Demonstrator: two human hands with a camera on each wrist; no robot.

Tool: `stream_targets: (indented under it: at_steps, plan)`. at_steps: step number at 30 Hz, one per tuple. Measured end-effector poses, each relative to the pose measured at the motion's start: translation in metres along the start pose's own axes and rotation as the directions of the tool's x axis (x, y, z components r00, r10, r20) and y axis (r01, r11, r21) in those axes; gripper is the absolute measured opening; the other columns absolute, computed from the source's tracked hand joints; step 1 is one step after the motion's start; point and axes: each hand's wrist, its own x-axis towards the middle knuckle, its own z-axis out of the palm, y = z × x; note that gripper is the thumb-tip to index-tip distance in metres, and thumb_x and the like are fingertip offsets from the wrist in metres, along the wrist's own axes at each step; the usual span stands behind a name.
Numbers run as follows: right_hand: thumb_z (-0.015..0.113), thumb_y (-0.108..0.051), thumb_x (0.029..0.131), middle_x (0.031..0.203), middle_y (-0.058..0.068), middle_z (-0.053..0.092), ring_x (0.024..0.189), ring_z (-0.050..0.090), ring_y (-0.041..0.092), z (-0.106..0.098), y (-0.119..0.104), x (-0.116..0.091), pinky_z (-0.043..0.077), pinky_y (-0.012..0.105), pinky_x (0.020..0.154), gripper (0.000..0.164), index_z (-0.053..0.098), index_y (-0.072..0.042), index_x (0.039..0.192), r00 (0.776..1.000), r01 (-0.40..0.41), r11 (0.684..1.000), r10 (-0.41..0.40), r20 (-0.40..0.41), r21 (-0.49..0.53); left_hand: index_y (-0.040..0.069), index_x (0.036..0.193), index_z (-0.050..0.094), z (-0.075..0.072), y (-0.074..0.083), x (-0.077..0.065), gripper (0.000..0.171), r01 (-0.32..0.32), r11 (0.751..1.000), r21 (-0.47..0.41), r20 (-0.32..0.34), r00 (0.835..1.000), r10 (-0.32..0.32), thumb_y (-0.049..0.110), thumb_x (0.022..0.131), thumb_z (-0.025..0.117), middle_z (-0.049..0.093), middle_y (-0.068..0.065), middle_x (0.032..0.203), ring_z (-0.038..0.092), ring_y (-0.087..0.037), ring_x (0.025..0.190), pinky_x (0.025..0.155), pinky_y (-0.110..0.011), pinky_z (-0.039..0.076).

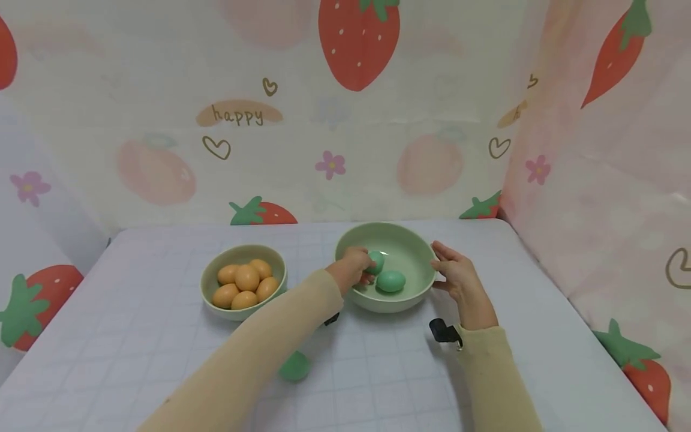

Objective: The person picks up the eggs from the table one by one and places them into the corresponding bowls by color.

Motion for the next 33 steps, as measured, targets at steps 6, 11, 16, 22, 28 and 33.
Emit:
stream_targets:
  at_steps: [6,11,16,22,28,33]
  plan:
    - [0.038,0.007,0.100,0.160,0.009,0.005,0.146,0.005,0.028,0.001,-0.001,-0.001,0.016,0.062,0.112,0.063,0.008,-0.006,0.154,1.000,0.003,1.000,-0.003,-0.011,-0.014,-0.003,0.136,0.045,-0.010,0.009,-0.015,0.046,0.028,0.999,0.045,-0.029,0.999,-0.027,0.008,0.095,0.062,0.056,-0.014,0.077,0.040,-0.011,0.039,0.038,-0.016,0.039]
    - [0.038,0.007,0.100,0.160,0.008,0.005,0.146,0.005,0.027,0.001,-0.001,0.000,0.015,0.062,0.112,0.063,0.009,-0.007,0.154,1.000,-0.007,1.000,0.007,-0.019,-0.010,0.001,0.138,0.043,-0.013,0.014,-0.022,0.046,0.043,0.999,0.028,-0.056,0.998,-0.041,0.005,0.095,0.060,0.057,-0.017,0.096,0.044,-0.011,0.045,0.045,-0.017,0.046]
    - [0.039,0.006,0.101,0.160,0.007,0.005,0.146,0.004,0.027,0.001,0.000,0.000,0.015,0.063,0.112,0.063,0.009,-0.008,0.154,1.000,-0.017,1.000,0.017,-0.018,-0.011,0.003,0.127,0.052,-0.006,0.015,-0.003,0.036,0.009,0.999,0.051,-0.105,0.994,-0.004,0.003,0.092,0.060,0.058,-0.013,0.109,0.058,-0.019,0.070,0.059,-0.027,0.056]
    - [0.050,0.003,0.098,0.159,0.006,0.016,0.146,0.014,0.025,-0.010,0.009,0.007,0.024,0.065,0.108,0.065,0.020,-0.007,0.154,1.000,0.029,0.999,-0.029,0.004,-0.018,0.000,0.142,0.038,-0.022,0.016,0.018,0.053,-0.059,0.998,-0.035,0.049,0.997,0.060,0.004,0.094,0.057,0.049,-0.020,0.135,0.057,-0.036,0.108,0.085,-0.041,0.055]
    - [0.049,0.003,0.098,0.159,0.007,0.015,0.146,0.014,0.026,-0.011,0.008,0.008,0.025,0.065,0.108,0.064,0.020,-0.007,0.154,0.999,0.042,0.999,-0.041,0.010,-0.035,0.002,0.148,0.032,-0.061,0.018,-0.037,0.056,-0.117,0.978,-0.171,0.089,0.987,0.134,0.011,0.099,0.056,0.043,-0.019,0.144,0.060,-0.035,0.111,0.088,-0.035,0.055]
    - [0.039,0.005,0.101,0.160,0.008,0.004,0.146,0.005,0.028,0.000,-0.001,0.000,0.019,0.063,0.111,0.062,0.009,-0.006,0.154,1.000,0.014,0.999,-0.014,-0.007,-0.051,0.005,0.146,0.041,-0.087,0.006,-0.054,0.048,-0.168,0.952,-0.256,0.165,0.963,0.214,0.014,0.100,0.053,0.047,-0.017,0.143,0.062,-0.030,0.107,0.087,-0.034,0.054]
